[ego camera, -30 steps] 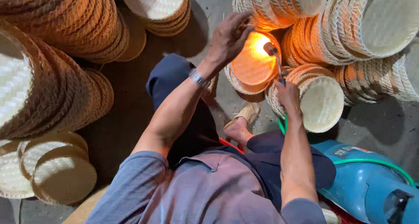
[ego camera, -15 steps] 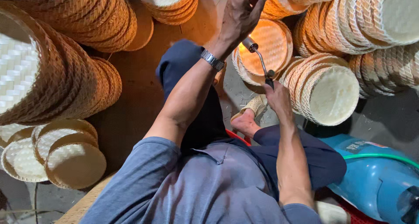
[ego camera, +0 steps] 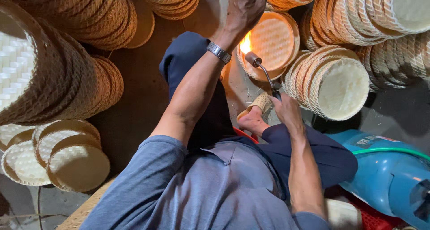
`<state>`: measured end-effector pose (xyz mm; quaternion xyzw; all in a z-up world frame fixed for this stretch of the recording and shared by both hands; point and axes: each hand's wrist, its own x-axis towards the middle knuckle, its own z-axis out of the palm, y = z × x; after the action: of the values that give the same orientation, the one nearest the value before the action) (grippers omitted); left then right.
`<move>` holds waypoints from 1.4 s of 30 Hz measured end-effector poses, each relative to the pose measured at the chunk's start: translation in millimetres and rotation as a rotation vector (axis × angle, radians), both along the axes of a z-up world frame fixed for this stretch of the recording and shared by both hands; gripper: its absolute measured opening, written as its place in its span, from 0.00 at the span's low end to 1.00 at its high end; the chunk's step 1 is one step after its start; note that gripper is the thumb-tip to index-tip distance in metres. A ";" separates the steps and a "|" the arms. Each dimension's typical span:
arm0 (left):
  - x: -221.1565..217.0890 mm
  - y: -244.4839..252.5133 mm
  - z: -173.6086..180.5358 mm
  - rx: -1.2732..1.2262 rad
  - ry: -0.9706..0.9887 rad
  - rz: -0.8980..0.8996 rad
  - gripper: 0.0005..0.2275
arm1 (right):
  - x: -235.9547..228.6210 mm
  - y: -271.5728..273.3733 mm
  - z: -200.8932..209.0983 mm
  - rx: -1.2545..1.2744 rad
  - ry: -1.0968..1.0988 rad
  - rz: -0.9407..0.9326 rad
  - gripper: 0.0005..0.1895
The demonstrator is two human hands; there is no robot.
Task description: The person uses a handheld blowtorch to apply flame to the surface of woven baskets. They pick up baskets from a stack, rotate them to treat different areas, and place them back down. The process is repeated for multiple baskets in a repetitive manner.
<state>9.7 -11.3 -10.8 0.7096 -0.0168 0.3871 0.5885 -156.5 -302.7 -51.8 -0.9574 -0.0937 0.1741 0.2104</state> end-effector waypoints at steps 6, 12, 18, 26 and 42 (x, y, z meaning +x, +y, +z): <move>6.0 -1.5 -18.0 0.009 0.081 0.046 0.11 | -3.8 -18.2 -2.6 -0.030 0.096 0.015 0.19; 7.6 5.5 -32.6 0.131 0.011 0.075 0.11 | -9.4 -17.9 23.4 0.031 -0.005 0.054 0.20; 4.8 8.9 -36.4 0.139 0.004 0.074 0.11 | 3.3 -31.9 19.8 -0.227 0.291 -0.231 0.25; -8.0 24.1 -23.3 0.170 -0.031 0.102 0.11 | 20.3 -57.5 0.1 -0.226 0.307 -0.267 0.26; -20.3 38.3 16.1 0.193 -0.040 0.014 0.08 | 69.6 -74.6 -19.7 -0.135 0.292 -0.407 0.22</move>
<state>-10.6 27.1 5.3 0.7551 -0.0607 0.4020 0.5144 -86.9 -377.3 -71.5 -0.9331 0.1439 0.2707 0.1881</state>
